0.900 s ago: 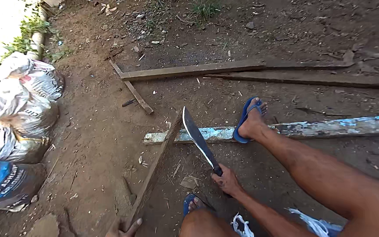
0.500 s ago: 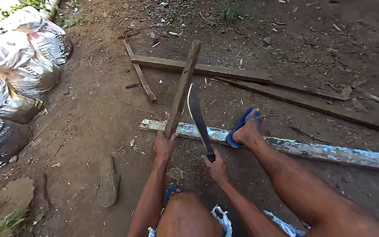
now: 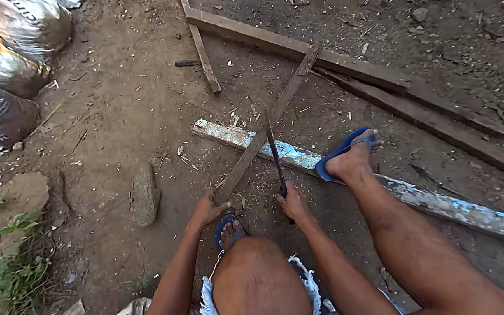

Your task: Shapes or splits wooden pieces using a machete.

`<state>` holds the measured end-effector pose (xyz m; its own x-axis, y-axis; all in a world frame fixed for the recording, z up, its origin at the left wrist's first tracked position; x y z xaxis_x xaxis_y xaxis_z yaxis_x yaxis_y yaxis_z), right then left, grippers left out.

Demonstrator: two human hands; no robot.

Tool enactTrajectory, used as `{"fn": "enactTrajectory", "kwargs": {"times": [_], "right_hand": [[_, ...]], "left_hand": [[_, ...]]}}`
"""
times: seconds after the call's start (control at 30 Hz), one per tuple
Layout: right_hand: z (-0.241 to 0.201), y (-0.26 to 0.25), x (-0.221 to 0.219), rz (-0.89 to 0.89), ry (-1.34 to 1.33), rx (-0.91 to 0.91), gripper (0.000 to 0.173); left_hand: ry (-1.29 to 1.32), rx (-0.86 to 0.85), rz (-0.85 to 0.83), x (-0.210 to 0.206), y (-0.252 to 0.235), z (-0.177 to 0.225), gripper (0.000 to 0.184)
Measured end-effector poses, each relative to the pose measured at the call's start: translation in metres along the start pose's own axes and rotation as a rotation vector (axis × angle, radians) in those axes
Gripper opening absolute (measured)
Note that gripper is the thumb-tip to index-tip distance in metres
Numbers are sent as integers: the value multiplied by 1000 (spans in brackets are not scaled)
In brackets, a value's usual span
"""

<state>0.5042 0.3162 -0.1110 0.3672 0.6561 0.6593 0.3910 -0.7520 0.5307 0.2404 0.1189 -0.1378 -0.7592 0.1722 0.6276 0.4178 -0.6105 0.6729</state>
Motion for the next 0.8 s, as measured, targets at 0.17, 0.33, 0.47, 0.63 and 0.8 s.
{"fn": "enactTrajectory", "kwargs": {"times": [0.17, 0.33, 0.47, 0.63, 0.8], "right_hand": [[1, 15, 2, 102, -140, 43, 43], [3, 31, -9, 180, -199, 125, 38], [0, 38, -21, 152, -264, 103, 39], [0, 38, -33, 90, -291, 67, 41], [11, 37, -32, 91, -323, -6, 42]], "left_hand": [[-150, 65, 73, -12, 13, -3, 75], [-114, 88, 108, 6, 87, -34, 59], [-95, 116, 73, 10, 148, -61, 58], [-122, 63, 183, 1, 112, -63, 53], [-227, 73, 166, 9, 21, -9, 55]]}}
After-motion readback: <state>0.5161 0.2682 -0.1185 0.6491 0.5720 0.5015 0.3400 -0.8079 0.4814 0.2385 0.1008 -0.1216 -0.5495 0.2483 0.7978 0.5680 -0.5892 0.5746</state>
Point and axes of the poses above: each hand's wrist, its own y-axis away from the middle knuckle, its own x-axis out of the back of the hand, z = x × y, the point moved 4 cm from there along -y, towards the middle knuckle, and after that the axes turned 9 degrees about -y, right-handed, at the moved point
